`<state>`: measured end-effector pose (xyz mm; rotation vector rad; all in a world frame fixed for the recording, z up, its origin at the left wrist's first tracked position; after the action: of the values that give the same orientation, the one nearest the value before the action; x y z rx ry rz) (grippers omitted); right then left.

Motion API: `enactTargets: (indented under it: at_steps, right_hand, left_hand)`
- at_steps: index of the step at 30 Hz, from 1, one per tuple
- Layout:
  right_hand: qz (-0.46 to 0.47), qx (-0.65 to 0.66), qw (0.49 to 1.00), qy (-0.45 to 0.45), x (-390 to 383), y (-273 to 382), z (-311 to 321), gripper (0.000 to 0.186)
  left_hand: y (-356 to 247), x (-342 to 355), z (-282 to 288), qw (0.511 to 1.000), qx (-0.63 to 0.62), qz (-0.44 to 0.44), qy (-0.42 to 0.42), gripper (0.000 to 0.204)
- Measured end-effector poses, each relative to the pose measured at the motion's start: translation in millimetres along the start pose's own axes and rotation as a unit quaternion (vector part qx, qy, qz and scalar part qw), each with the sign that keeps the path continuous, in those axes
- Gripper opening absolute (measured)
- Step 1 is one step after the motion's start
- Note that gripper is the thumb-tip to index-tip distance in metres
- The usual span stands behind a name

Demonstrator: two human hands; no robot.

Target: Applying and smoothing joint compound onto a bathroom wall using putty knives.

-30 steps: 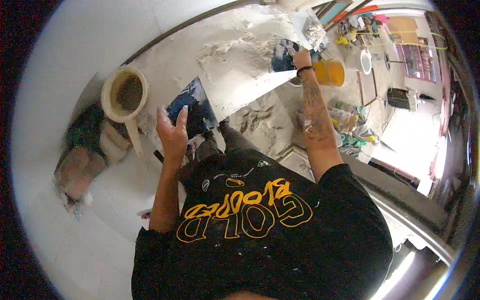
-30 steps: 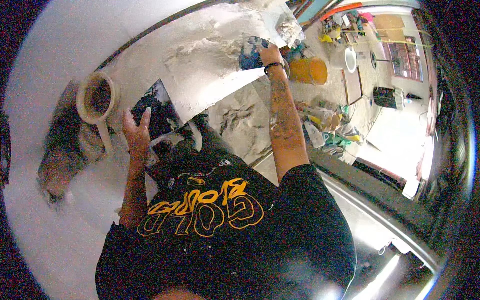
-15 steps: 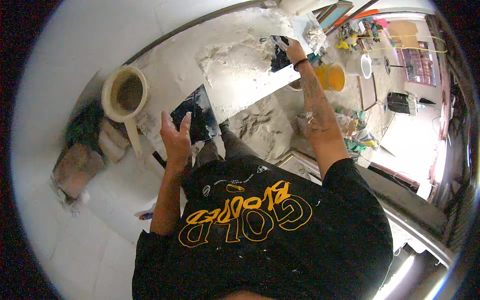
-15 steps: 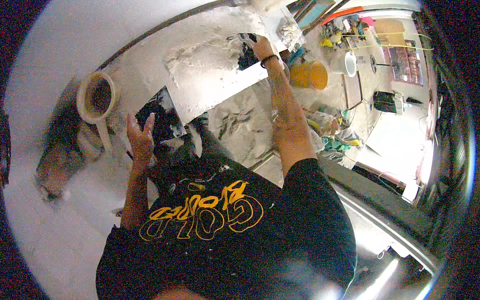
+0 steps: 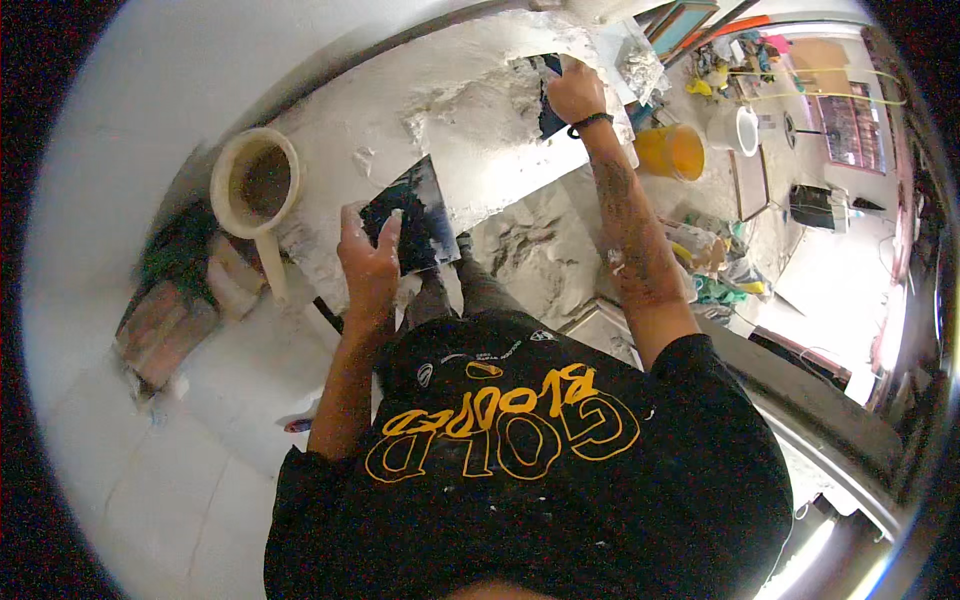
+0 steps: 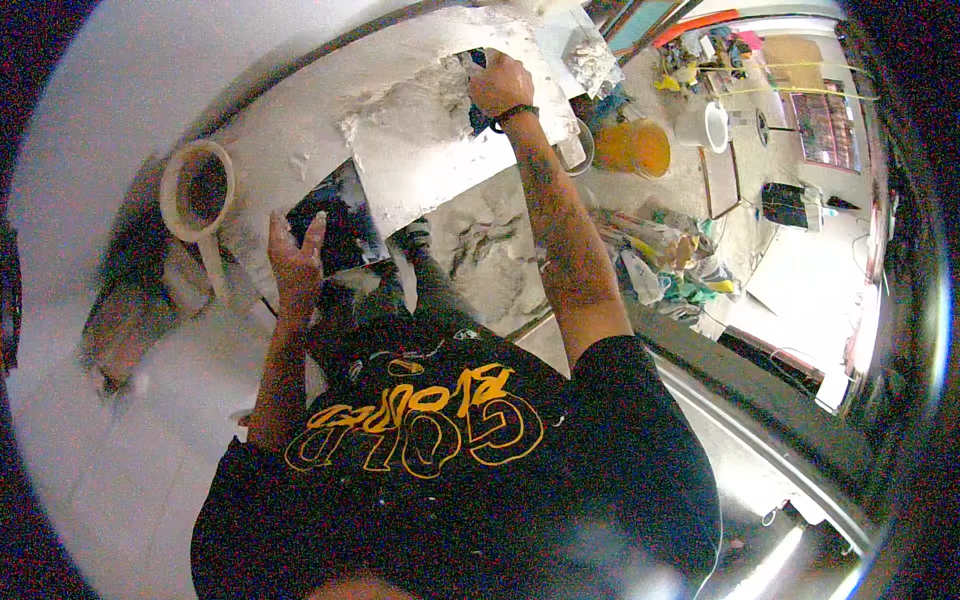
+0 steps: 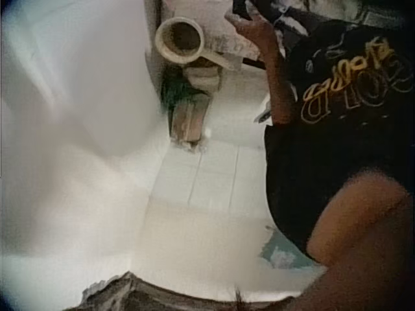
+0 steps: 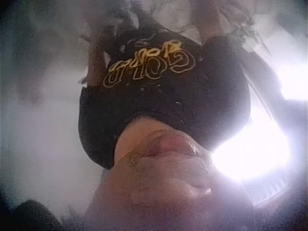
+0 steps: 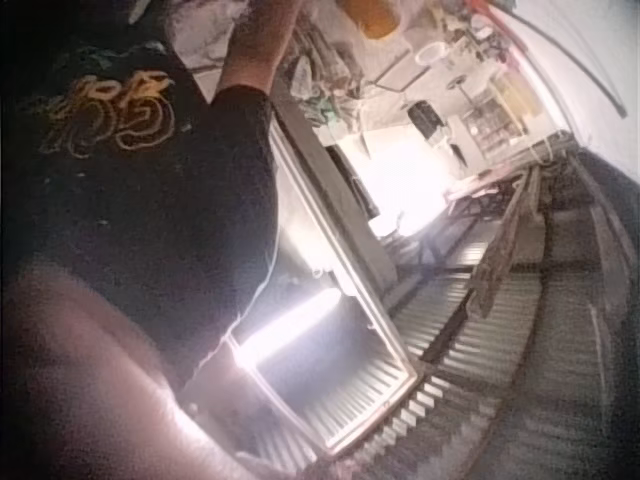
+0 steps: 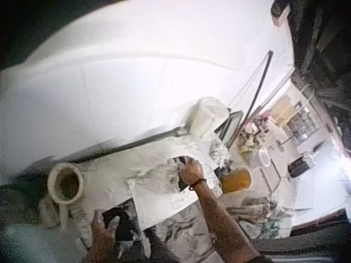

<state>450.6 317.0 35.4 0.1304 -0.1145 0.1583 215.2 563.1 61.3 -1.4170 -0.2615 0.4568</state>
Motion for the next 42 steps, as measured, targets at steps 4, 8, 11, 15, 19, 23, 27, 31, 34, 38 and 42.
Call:
enactTargets:
  at_steps: [4, 8, 11, 15, 19, 23, 27, 31, 34, 38, 42]
  right_hand:
    - [-0.008, -0.026, 0.999, -0.034, -18, 29, 21, 0.024]
    - [0.047, -0.031, 0.993, -0.099, -33, 48, 24, 0.017]
    - [0.081, -0.024, 0.989, -0.124, -48, 76, 8, 0.019]
    - [0.187, -0.101, 0.966, -0.148, -64, 108, 1, 0.013]
    - [0.194, -0.128, 0.966, -0.115, -82, 119, -1, 0.013]
    - [0.254, -0.124, 0.956, -0.08, -88, 109, -10, 0.018]
    - [0.202, 0.027, 0.977, -0.066, -54, 56, 16, 0.027]
    - [0.149, 0.096, 0.979, -0.1, -35, 25, 47, 0.02]
    - [0.096, 0.182, 0.975, -0.08, -25, 4, 58, 0.02]
    - [0.062, 0.235, 0.97, -0.029, -26, 1, 84, 0.021]
    - [0.078, 0.237, 0.966, -0.066, -32, 11, 88, 0.02]
  left_hand:
    - [19, 4, 0, 0.998, -0.044, 0.0, 0.038, 0.021]
    - [14, 7, -9, 0.997, -0.051, 0.02, 0.048, 0.022]
    - [7, 9, -8, 0.997, -0.04, 0.034, 0.05, 0.026]
    - [6, 16, -6, 0.994, -0.002, 0.084, 0.066, 0.053]
    - [7, 11, 2, 0.989, 0.062, 0.117, 0.058, 0.068]
    - [21, 8, 8, 0.994, 0.058, 0.081, 0.047, 0.066]
    - [17, 2, 15, 0.999, 0.031, -0.029, 0.005, 0.025]
    - [19, 2, 17, 0.995, 0.082, -0.046, -0.025, 0.026]
    - [8, 1, 5, 0.994, 0.063, -0.07, -0.053, 0.029]
    - [-36, 11, -35, 0.983, 0.116, -0.13, -0.056, 0.032]
    - [-89, 39, -93, 0.981, 0.158, -0.114, -0.015, 0.042]
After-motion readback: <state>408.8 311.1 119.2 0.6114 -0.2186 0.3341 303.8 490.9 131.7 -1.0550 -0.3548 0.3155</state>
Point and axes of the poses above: each hand's wrist, its own x-axis towards the middle knuckle, its own z-axis out of the back of the hand, y = z × x, the point moved 1 cm from there along x, towards the middle knuckle, and after that the axes turned 9 degrees about -x, right-handed, at the moved point
